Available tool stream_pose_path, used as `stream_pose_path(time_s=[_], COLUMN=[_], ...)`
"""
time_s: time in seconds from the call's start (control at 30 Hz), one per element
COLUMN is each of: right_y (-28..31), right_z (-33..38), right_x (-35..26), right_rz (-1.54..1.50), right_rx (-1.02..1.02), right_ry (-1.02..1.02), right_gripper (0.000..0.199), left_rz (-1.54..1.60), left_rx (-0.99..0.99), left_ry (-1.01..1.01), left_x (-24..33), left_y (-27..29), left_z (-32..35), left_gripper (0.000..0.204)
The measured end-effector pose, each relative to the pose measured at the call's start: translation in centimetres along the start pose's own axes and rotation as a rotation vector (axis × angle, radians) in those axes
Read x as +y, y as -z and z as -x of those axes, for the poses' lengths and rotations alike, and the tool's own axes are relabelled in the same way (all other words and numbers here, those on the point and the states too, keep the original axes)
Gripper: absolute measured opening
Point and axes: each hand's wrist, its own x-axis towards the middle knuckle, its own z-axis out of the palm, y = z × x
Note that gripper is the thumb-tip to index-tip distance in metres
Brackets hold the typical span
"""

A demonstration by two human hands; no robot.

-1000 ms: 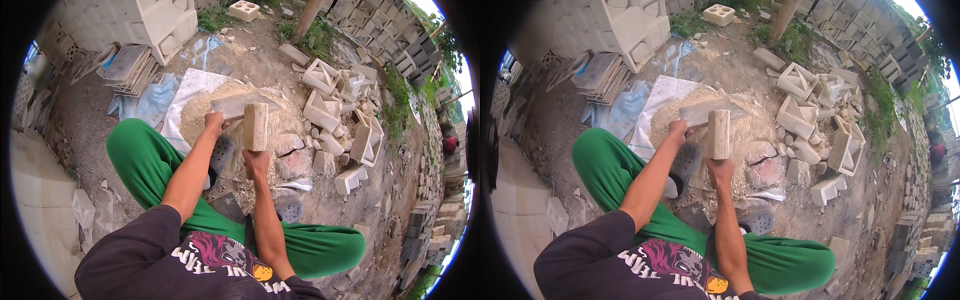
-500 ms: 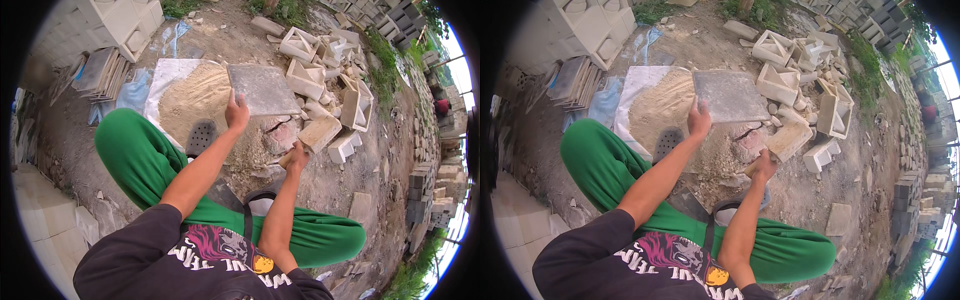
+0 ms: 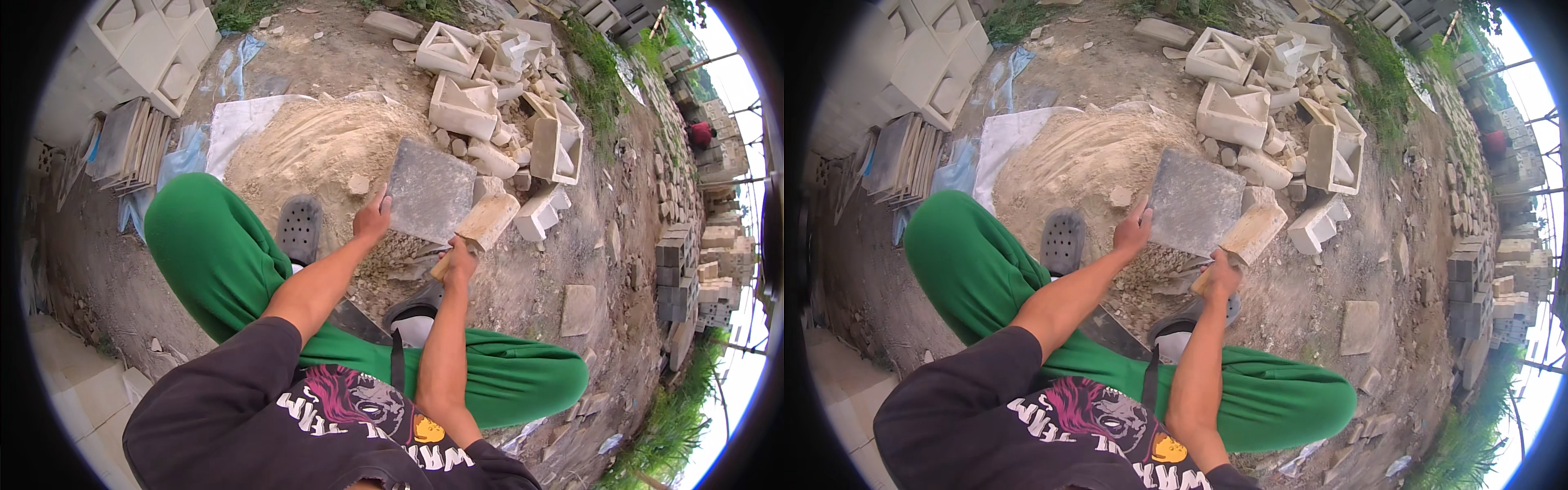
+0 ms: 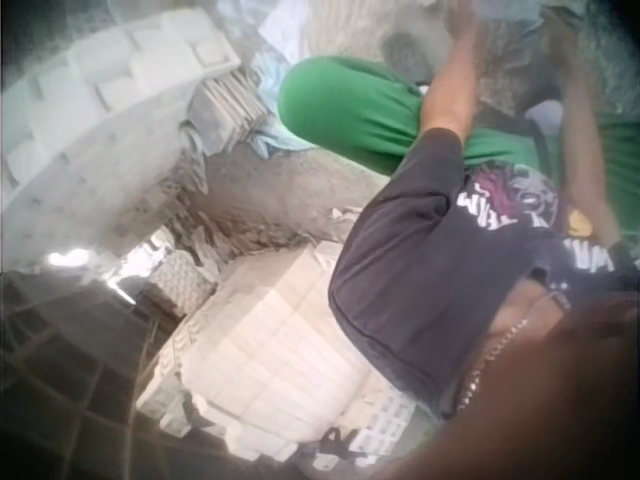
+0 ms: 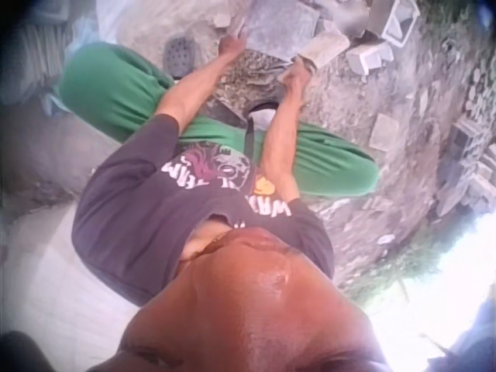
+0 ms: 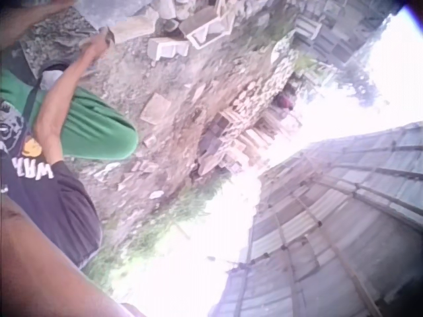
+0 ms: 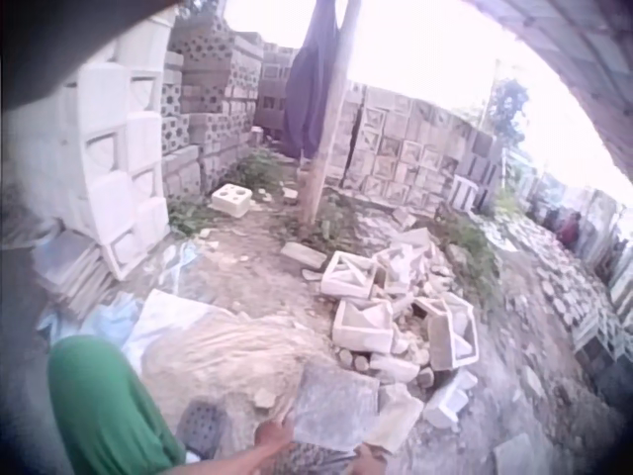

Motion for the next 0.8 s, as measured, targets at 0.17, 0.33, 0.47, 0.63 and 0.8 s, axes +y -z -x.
stream_pose_path(time_s=[0.17, 0.33, 0.47, 0.63, 0.8], right_y=[-1.9, -2.5, -2.7, -2.9, -0.2], right_z=[0.1, -0.7, 0.0, -0.2, -2.7], right_x=[1.9, 4.0, 3.1, 2.5, 3.5], right_rz=[0.163, 0.296, 0.339, 0.327, 0.592], right_rx=[-0.055, -0.022, -0.054, -0.078, 0.288], right_ry=[0.012, 0.095, 0.075, -0.001, 0.419], right_gripper=[0.025, 0.028, 0.04, 0.042, 0.035], left_rz=[-0.282, -0.275, -0.451, -0.341, -0.103], left_rx=[0.039, 0.412, 0.328, 0.216, 0.289], left_ry=[-0.105, -0.259, -0.069, -0.071, -0.064], left_x=[-3.3, -3.8, -2.4, -2.4, -0.2], left_y=[0.9, 1.5, 2.8, 3.4, 1.5], left_z=[1.1, -1.1, -3.2, -4.9, -4.6], left_gripper=[0.035, 0.052, 0.068, 0.064, 0.063])
